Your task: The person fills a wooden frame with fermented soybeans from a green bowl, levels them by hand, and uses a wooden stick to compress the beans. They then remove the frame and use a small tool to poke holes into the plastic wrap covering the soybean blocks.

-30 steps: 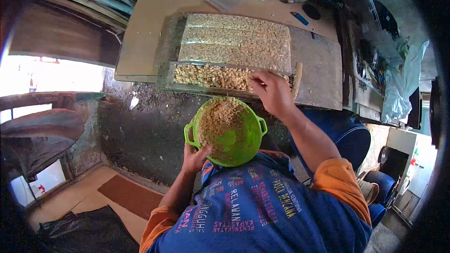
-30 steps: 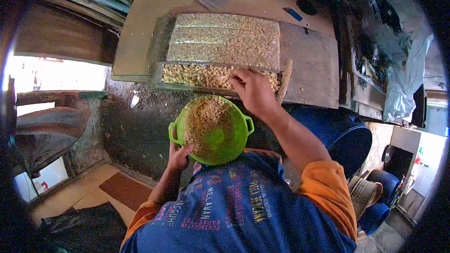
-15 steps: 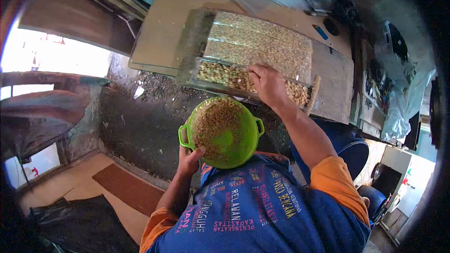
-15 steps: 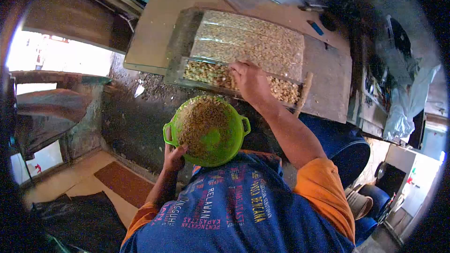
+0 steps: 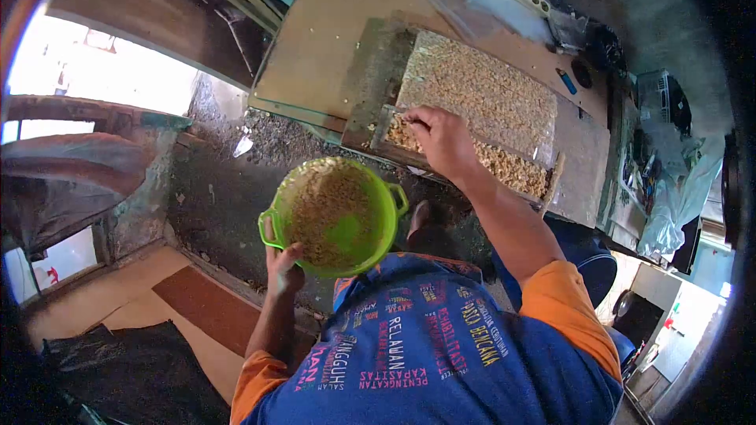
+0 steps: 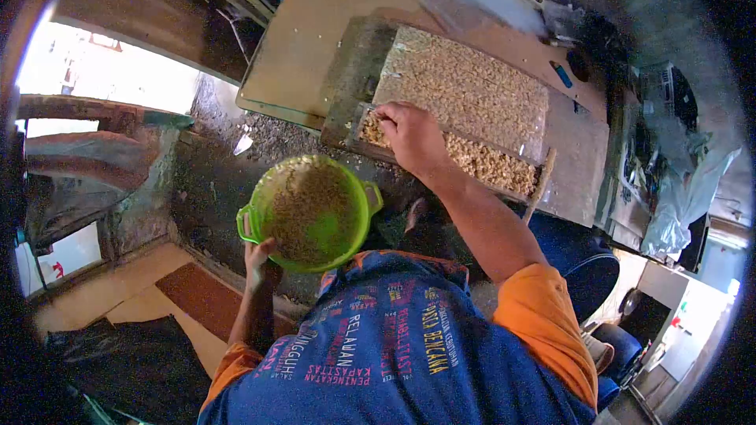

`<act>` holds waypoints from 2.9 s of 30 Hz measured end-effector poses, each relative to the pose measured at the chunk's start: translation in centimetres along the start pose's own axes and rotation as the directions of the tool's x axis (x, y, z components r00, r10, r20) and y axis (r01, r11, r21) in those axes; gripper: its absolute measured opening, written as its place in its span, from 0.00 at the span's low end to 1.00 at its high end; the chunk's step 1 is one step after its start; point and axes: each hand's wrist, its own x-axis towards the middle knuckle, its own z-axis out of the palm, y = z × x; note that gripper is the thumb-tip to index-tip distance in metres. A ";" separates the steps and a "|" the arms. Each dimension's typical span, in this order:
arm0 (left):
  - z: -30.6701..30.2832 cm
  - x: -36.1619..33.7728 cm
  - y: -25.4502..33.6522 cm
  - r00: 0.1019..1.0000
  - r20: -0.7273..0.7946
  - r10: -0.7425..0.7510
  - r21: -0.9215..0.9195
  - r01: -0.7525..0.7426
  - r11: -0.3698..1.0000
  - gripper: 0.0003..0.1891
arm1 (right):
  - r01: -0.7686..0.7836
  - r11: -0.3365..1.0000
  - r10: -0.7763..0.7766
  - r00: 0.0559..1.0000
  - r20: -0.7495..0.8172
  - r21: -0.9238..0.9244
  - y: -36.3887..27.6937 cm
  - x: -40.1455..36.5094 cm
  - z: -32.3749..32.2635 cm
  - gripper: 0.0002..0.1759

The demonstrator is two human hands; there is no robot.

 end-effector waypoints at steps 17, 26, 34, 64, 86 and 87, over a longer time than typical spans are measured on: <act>-6.8 7.8 1.2 0.997 0.050 0.054 0.016 -0.055 0.998 0.48 | 0.223 0.916 -0.210 0.975 0.075 -0.334 -6.1 1.1 4.6 0.08; -3.3 8.8 -2.6 0.971 0.235 -0.034 -0.005 0.037 0.999 0.46 | 0.104 0.732 0.210 0.906 0.368 -0.673 -5.5 3.1 10.4 0.19; -1.9 10.0 -2.1 0.952 0.305 0.027 -0.019 -0.022 1.000 0.45 | 0.189 0.785 0.190 0.833 0.520 -0.589 -8.3 2.1 10.1 0.11; -1.4 21.8 8.1 0.974 0.029 0.224 -0.276 -0.208 0.938 0.33 | -0.583 0.780 0.495 0.354 -0.794 0.226 13.1 -23.9 -8.2 0.15; 6.7 26.4 4.2 0.935 -0.181 0.304 -0.014 -0.312 0.950 0.34 | -0.002 0.420 0.824 0.419 -0.380 0.908 4.3 -24.5 -9.0 0.16; 6.6 26.5 4.1 0.927 -0.201 0.317 -0.010 -0.325 0.946 0.34 | 0.018 0.359 0.825 0.462 -0.327 0.933 3.3 -23.8 -9.0 0.15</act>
